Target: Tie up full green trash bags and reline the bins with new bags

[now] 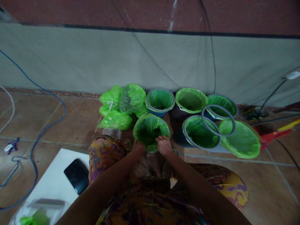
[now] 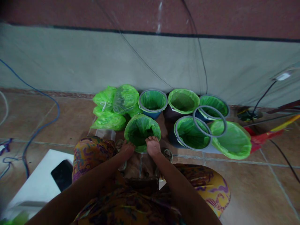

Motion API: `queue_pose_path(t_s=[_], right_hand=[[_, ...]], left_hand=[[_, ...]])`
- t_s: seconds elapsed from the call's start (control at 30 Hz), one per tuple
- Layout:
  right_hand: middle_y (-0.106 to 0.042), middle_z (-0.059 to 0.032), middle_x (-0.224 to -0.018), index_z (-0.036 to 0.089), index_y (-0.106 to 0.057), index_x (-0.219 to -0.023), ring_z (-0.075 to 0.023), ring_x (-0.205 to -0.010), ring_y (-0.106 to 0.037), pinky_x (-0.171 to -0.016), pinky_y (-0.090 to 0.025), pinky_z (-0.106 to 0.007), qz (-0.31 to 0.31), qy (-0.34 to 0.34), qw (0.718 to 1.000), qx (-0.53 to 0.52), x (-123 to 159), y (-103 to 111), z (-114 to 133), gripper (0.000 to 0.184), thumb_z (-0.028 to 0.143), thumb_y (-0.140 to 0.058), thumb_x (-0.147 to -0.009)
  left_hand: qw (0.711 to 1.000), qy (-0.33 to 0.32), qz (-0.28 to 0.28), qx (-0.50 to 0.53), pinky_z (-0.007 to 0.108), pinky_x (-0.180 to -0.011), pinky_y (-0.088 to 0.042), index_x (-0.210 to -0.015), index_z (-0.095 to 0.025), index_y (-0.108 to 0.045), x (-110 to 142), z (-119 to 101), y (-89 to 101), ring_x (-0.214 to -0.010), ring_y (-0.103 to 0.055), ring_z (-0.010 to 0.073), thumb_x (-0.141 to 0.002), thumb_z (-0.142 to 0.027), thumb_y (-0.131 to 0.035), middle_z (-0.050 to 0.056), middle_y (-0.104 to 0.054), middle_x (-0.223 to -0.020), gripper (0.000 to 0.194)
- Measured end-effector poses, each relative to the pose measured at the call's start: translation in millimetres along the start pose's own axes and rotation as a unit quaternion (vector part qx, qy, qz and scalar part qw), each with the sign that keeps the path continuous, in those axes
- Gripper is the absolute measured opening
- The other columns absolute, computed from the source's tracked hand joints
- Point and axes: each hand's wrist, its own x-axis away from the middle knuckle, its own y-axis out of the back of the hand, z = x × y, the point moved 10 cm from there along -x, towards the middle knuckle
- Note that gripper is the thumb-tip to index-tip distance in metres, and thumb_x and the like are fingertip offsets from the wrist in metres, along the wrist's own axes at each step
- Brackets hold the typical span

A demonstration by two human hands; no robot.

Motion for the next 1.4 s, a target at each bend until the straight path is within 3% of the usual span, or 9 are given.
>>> queue_pose_path(t_s=[0.1,0.2,0.43,0.63,0.8,0.9,1.0,1.2,1.4], right_hand=[[-0.067,-0.0117,-0.109,0.015,-0.068,-0.109,-0.0222,-0.106,-0.055,-0.098,-0.035,-0.031,0.023,0.084,0.996,-0.034,15.3,-9.8,32.2,0.032,0.014,-0.041,-0.092],[-0.067,-0.0136,-0.117,0.013,-0.064,-0.120,-0.0234,-0.108,-0.057,-0.097,-0.036,-0.032,0.065,0.089,0.993,-0.031,22.0,-33.0,49.4,0.035,0.016,-0.044,-0.092],[-0.069,-0.0185,-0.113,0.008,-0.066,-0.117,-0.0288,-0.108,-0.061,-0.103,-0.034,-0.042,0.103,0.059,0.993,0.003,9.7,-56.5,37.4,0.036,0.017,-0.041,-0.092],[-0.064,-0.0142,-0.126,0.014,-0.062,-0.126,-0.0253,-0.122,-0.052,-0.115,-0.022,-0.042,0.061,0.060,0.996,0.004,18.8,-43.3,28.0,0.040,0.015,-0.038,-0.094],[-0.063,-0.0102,-0.128,0.020,-0.065,-0.123,-0.0242,-0.122,-0.050,-0.111,-0.029,-0.038,-0.020,0.042,0.998,-0.039,40.0,-14.4,19.8,0.035,0.019,-0.044,-0.094],[-0.065,-0.0106,-0.125,0.020,-0.065,-0.123,-0.0235,-0.120,-0.053,-0.106,-0.033,-0.036,-0.031,-0.028,0.998,-0.048,46.2,5.1,-3.4,0.035,0.022,-0.043,-0.096],[-0.068,-0.0147,-0.120,0.017,-0.066,-0.121,-0.0245,-0.116,-0.059,-0.100,-0.038,-0.036,0.017,-0.126,0.991,-0.030,51.7,13.2,-35.8,0.037,0.020,-0.038,-0.096],[-0.073,-0.0162,-0.111,0.014,-0.072,-0.105,-0.0253,-0.108,-0.067,-0.092,-0.045,-0.035,0.084,-0.172,0.981,-0.025,62.0,8.0,-66.0,0.030,0.015,-0.046,-0.089],[-0.072,-0.0168,-0.114,0.013,-0.070,-0.113,-0.0243,-0.109,-0.068,-0.087,-0.049,-0.030,0.106,-0.192,0.975,-0.039,68.1,-13.4,-75.1,0.033,0.016,-0.045,-0.092]], left_hand=[[0.999,-0.007,0.006,-0.030,0.056,-0.111,-0.025,-0.097,-0.009,-0.070,1.2,-2.9,-0.3,-0.106,-0.056,0.0292,-0.087,-0.004,-0.041,0.017,-0.070,-0.101,0.031],[0.998,-0.016,0.013,-0.053,0.057,-0.109,-0.028,-0.098,-0.007,-0.070,1.3,-4.4,-1.4,-0.106,-0.056,0.0306,-0.088,-0.004,-0.042,0.018,-0.070,-0.103,0.030],[0.995,-0.032,0.012,-0.089,0.052,-0.108,-0.028,-0.098,-0.012,-0.070,1.9,-2.7,-1.7,-0.103,-0.057,0.0275,-0.089,-0.007,-0.043,0.013,-0.072,-0.102,0.028],[0.994,-0.032,0.014,-0.107,0.053,-0.108,-0.030,-0.100,-0.012,-0.072,0.3,1.5,0.2,-0.107,-0.058,0.0288,-0.091,-0.008,-0.044,0.014,-0.072,-0.101,0.029],[0.990,-0.029,-0.002,-0.138,0.056,-0.111,-0.027,-0.101,-0.012,-0.074,1.0,7.3,11.6,-0.123,-0.053,0.0317,-0.092,-0.009,-0.043,0.016,-0.071,-0.109,0.032],[0.984,0.003,-0.035,-0.173,0.060,-0.110,-0.028,-0.113,-0.011,-0.070,5.3,5.9,24.5,-0.132,-0.046,0.0337,-0.090,-0.005,-0.041,0.019,-0.065,-0.126,0.038],[0.987,0.008,-0.049,-0.154,0.058,-0.106,-0.033,-0.129,-0.010,-0.060,8.5,-13.8,29.3,-0.134,-0.044,0.0340,-0.089,-0.005,-0.041,0.020,-0.058,-0.136,0.045],[0.996,-0.027,0.025,-0.078,0.048,-0.100,-0.044,-0.116,-0.013,-0.064,-13.2,-68.4,-3.7,-0.112,-0.060,0.0271,-0.094,-0.012,-0.043,0.014,-0.068,-0.115,0.031],[0.991,-0.041,0.060,-0.117,0.044,-0.090,-0.054,-0.114,-0.014,-0.063,-33.7,-70.9,-31.6,-0.099,-0.065,0.0208,-0.094,-0.031,-0.059,0.009,-0.067,-0.112,0.027]])
